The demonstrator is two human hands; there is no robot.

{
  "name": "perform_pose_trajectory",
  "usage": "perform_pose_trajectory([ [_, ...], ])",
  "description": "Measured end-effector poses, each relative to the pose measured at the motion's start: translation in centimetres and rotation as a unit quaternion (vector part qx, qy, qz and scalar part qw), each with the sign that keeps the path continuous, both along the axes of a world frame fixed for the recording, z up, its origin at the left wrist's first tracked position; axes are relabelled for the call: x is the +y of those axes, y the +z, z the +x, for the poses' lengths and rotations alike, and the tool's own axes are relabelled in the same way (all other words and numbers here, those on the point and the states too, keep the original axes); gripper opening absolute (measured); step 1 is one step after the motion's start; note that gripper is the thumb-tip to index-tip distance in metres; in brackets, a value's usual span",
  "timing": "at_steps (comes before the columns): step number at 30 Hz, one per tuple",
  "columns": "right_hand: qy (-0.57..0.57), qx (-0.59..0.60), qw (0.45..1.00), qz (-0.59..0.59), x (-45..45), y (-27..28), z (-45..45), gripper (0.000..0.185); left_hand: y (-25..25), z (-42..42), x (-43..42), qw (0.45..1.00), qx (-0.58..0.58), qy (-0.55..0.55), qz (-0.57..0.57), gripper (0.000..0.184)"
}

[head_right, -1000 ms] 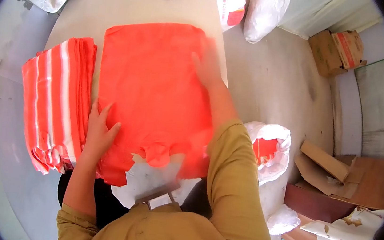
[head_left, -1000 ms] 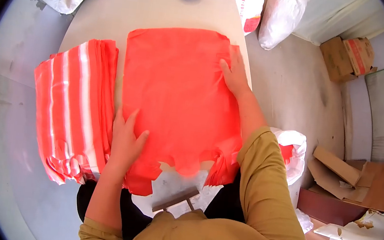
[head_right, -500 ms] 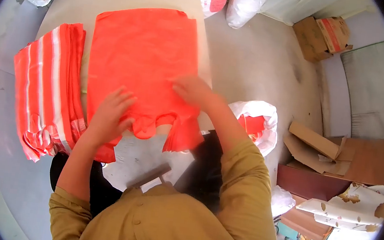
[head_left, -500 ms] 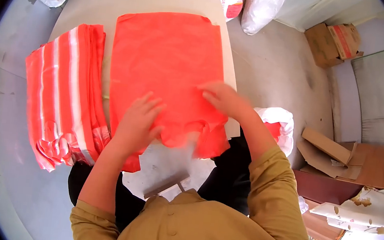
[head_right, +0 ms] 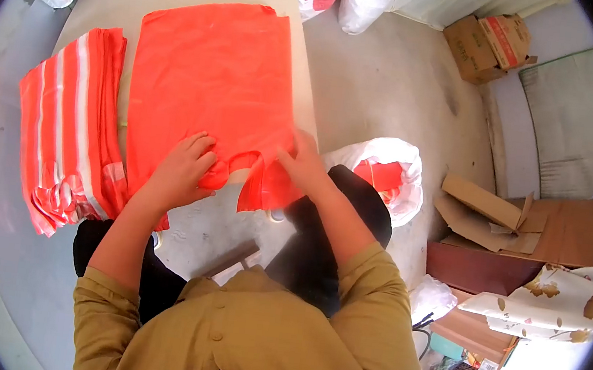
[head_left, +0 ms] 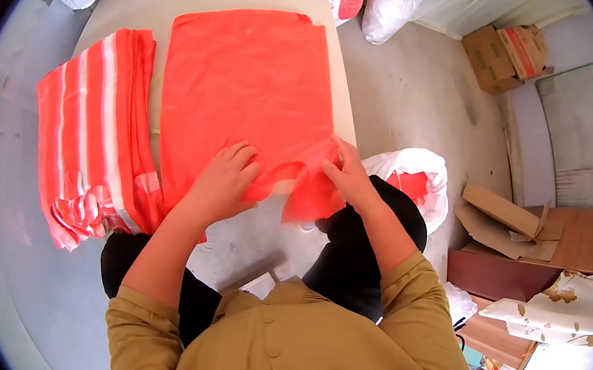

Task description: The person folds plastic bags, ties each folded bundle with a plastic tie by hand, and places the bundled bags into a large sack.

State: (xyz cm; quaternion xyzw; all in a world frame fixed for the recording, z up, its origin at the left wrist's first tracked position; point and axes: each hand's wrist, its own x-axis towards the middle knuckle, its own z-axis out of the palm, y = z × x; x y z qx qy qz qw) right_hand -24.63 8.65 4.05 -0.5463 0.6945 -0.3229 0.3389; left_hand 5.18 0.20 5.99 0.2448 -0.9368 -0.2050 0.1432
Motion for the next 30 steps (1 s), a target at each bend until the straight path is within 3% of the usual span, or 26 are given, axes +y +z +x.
perform_pose_trajectory([
  [1,0.021,0.057,0.998,-0.011,0.3,-0.1,0.0,0.067,0.0,0.0,0.0,1.0,0.003,0.001,0.0,0.06],
  [4,-0.041,-0.133,0.99,0.036,1.7,0.4,0.7,0.065,-0.1,0.0,0.0,1.0,-0.002,0.002,-0.004,0.061],
  [7,-0.109,-0.301,0.945,0.063,3.2,2.1,1.2,0.062,0.2,-0.1,0.1,0.999,-0.038,-0.001,-0.022,0.059],
  [11,-0.174,-0.209,0.961,0.047,6.0,0.3,0.9,0.053,-1.5,-0.4,0.6,0.994,-0.052,0.017,-0.099,0.049],
  [13,-0.211,-0.199,0.957,0.019,7.4,-1.0,1.5,0.048,-1.1,-0.4,0.8,0.996,-0.036,0.023,-0.073,0.044],
  [15,-0.256,-0.285,0.923,0.014,8.7,-2.0,2.7,0.031,-1.1,-0.4,0.9,0.998,-0.022,0.024,-0.061,0.039],
  [17,-0.317,-0.411,0.854,0.04,9.1,-3.2,3.7,0.028,-1.8,-0.3,0.6,0.998,-0.011,0.023,-0.063,0.035],
  [21,-0.244,-0.546,0.801,0.008,7.6,-4.0,3.9,0.04,-2.6,-0.3,0.0,0.996,-0.019,0.025,-0.083,0.03],
  [22,-0.229,-0.6,0.766,0.008,7.0,-5.1,3.5,0.046,-2.3,-0.4,0.0,0.997,-0.021,0.033,-0.073,0.031],
  [28,-0.169,-0.616,0.768,0.035,6.4,-3.2,4.7,0.052,-0.9,-0.6,-0.4,0.988,0.07,0.105,0.084,0.038],
  [30,-0.196,-0.574,0.795,-0.005,6.1,-2.4,5.6,0.054,-0.8,-0.5,-0.5,0.981,0.088,0.125,0.123,0.038],
])
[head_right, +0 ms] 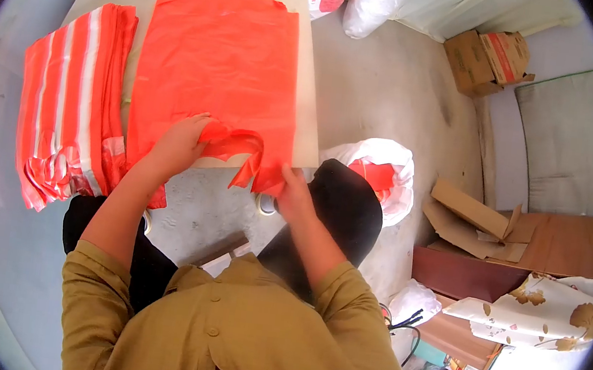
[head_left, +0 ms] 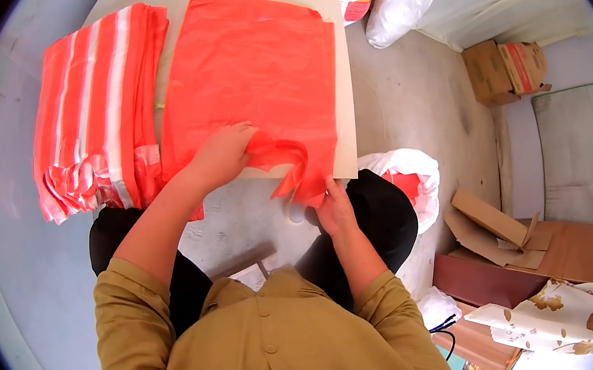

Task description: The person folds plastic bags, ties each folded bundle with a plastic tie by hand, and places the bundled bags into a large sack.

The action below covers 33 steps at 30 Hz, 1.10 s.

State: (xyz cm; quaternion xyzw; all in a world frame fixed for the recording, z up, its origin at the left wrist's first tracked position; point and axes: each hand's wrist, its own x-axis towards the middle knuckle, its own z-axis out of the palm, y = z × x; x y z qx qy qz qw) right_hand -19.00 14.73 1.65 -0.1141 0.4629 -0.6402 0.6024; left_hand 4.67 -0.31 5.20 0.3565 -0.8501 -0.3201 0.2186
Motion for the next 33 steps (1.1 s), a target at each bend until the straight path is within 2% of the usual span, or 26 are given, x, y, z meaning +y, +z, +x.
perform_pose_trajectory([
  [4,-0.016,0.018,1.0,-0.006,-0.3,-0.4,-0.3,0.058,-0.5,0.0,-0.6,0.996,0.03,0.024,0.085,0.033],
  [7,0.054,-0.076,0.996,0.015,0.4,-1.4,-1.2,0.052,1.1,0.0,-0.9,0.988,0.058,0.006,0.141,0.031],
  [10,0.056,-0.013,0.993,0.102,0.6,-3.2,-1.4,0.045,2.3,0.2,-0.9,0.984,0.067,-0.005,0.165,0.031],
  [13,0.063,-0.014,0.996,0.061,1.0,-2.6,-1.2,0.042,3.3,0.4,-0.6,0.979,0.077,-0.009,0.188,0.03],
  [17,0.066,0.005,0.992,0.104,1.8,-2.6,-1.7,0.041,4.9,0.7,-0.3,0.958,0.074,0.028,0.276,0.029],
  [19,0.047,0.004,0.992,0.115,2.1,-1.4,-1.3,0.039,5.1,0.9,-0.2,0.96,0.086,0.016,0.265,0.028],
  [22,-0.045,0.256,0.948,0.182,2.0,1.6,-0.1,0.038,4.5,1.3,-0.1,0.969,0.075,0.009,0.237,0.027],
  [23,-0.034,0.355,0.927,0.117,2.4,0.4,-1.4,0.04,4.2,1.3,-0.2,0.972,0.066,0.009,0.226,0.027],
  [25,-0.039,0.4,0.915,0.017,1.4,1.8,-2.2,0.053,3.9,1.5,-0.3,0.97,0.057,0.002,0.236,0.026],
  [28,-0.017,0.285,0.958,-0.021,-2.0,4.3,-2.8,0.063,2.9,1.7,-0.1,0.968,0.083,-0.011,0.238,0.026],
  [31,0.013,0.146,0.989,-0.006,-5.5,5.1,-2.8,0.07,3.6,1.7,0.1,0.968,0.091,-0.009,0.235,0.025],
  [33,0.005,0.134,0.991,-0.024,-7.0,4.4,-2.4,0.069,4.1,1.9,0.3,0.965,0.087,0.004,0.248,0.025],
])
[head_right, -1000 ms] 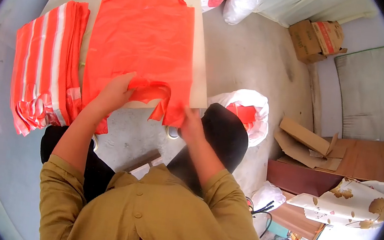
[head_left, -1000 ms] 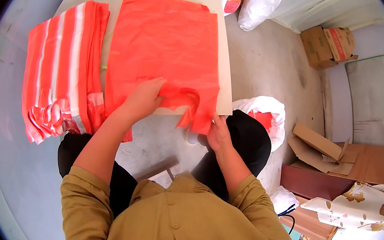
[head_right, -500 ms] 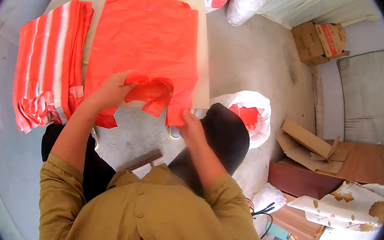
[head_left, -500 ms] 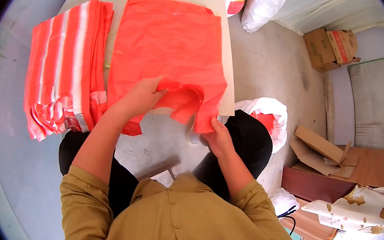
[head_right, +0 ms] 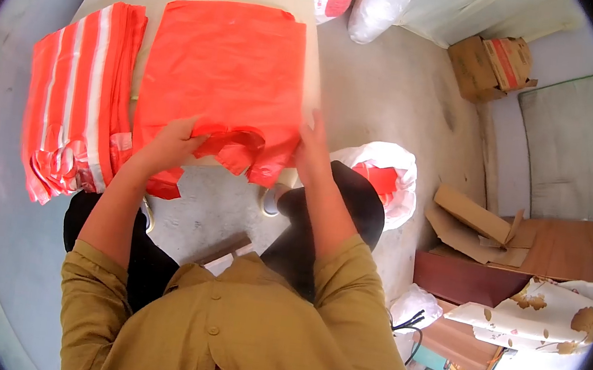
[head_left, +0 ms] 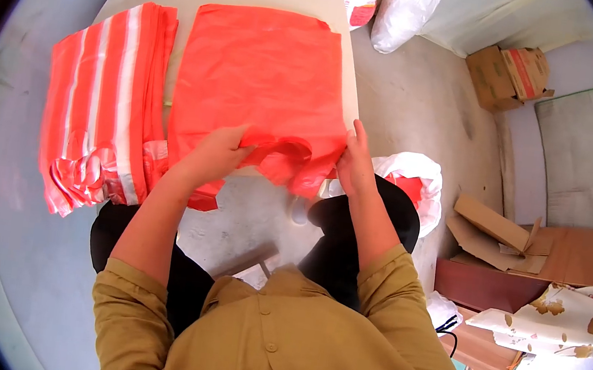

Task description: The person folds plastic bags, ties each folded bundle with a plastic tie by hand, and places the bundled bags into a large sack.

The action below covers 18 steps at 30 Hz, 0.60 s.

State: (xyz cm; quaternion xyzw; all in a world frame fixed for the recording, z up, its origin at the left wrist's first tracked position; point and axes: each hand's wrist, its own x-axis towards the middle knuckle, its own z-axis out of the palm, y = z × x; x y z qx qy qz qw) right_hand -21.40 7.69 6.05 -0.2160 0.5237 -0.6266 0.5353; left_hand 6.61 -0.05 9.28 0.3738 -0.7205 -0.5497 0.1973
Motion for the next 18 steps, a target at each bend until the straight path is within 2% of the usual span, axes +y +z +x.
perform_pose_trajectory([
  [5,0.084,-0.102,0.991,-0.033,0.2,-1.3,0.0,0.067,-0.9,0.1,-0.3,0.999,0.034,0.021,0.033,0.024],
  [10,0.13,-0.121,0.982,-0.065,2.7,0.2,0.0,0.063,-1.5,0.1,-0.4,1.0,0.011,0.012,-0.012,0.024],
  [13,0.128,-0.066,0.99,0.001,3.6,-0.2,-1.0,0.058,-1.9,-0.2,-0.2,0.999,-0.008,-0.012,-0.036,0.026],
  [18,0.146,-0.085,0.984,0.063,5.1,-1.3,-1.5,0.051,-2.4,-0.4,0.5,0.991,-0.043,-0.057,-0.117,0.031],
])
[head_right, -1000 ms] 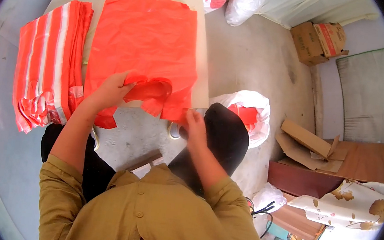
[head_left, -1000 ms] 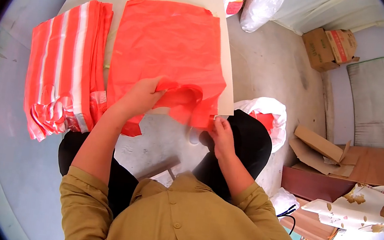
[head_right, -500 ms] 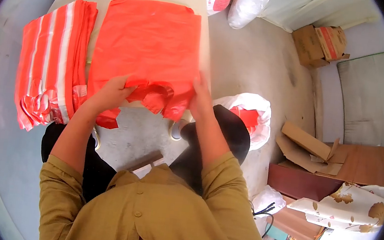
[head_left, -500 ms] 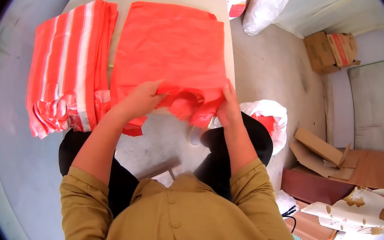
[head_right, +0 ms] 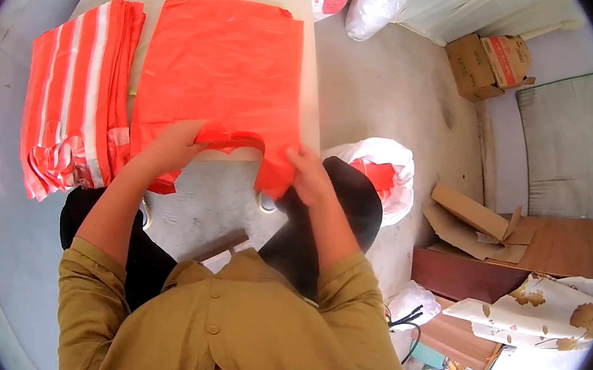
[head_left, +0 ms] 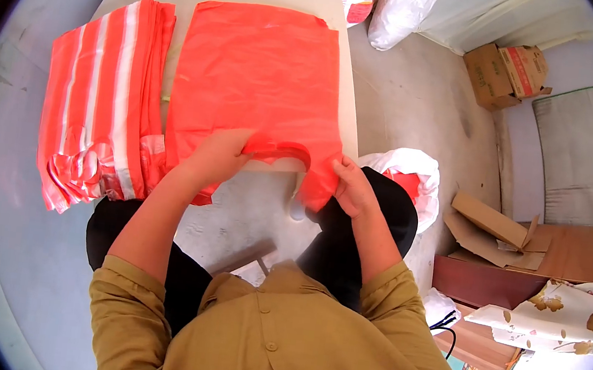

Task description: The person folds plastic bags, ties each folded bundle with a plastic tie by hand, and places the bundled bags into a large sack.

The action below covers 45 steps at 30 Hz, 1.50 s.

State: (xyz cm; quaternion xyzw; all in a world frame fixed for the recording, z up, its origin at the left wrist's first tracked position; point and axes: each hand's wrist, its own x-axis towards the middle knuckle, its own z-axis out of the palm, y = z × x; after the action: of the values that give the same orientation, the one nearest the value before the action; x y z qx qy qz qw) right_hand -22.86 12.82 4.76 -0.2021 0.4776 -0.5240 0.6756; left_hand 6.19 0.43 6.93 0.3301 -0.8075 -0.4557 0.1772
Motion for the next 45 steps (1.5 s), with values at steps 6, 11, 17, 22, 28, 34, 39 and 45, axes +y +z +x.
perform_pose_trajectory([
  [6,-0.037,0.103,0.994,0.025,2.3,-1.6,1.9,0.057,-2.0,0.1,1.3,0.959,-0.085,-0.064,-0.261,0.027],
  [11,-0.054,0.222,0.973,0.032,3.9,-0.6,3.2,0.076,-1.5,-0.1,2.7,0.938,-0.143,-0.096,-0.299,0.038],
  [17,-0.008,0.248,0.966,0.07,5.1,1.0,2.1,0.083,-0.3,-0.3,2.9,0.948,-0.121,-0.1,-0.277,0.068],
  [22,0.033,0.475,0.877,-0.07,4.8,1.0,1.1,0.064,-0.6,-1.1,3.1,0.954,-0.12,-0.125,-0.247,0.064],
  [28,0.157,0.573,0.785,-0.175,-0.7,6.3,2.1,0.043,-0.5,-1.0,2.7,0.966,-0.095,-0.129,-0.202,0.054],
  [34,0.278,0.412,0.86,-0.116,-8.6,6.1,3.6,0.034,-0.5,-0.8,2.2,0.99,-0.036,-0.089,-0.103,0.057],
  [39,0.342,0.308,0.886,-0.06,-12.4,4.9,4.4,0.039,1.7,-1.3,1.6,0.997,-0.02,0.036,0.069,0.077],
  [45,0.33,0.211,0.92,-0.014,-13.0,3.4,4.1,0.048,1.8,-2.6,0.7,0.987,-0.032,0.11,0.11,0.081],
])
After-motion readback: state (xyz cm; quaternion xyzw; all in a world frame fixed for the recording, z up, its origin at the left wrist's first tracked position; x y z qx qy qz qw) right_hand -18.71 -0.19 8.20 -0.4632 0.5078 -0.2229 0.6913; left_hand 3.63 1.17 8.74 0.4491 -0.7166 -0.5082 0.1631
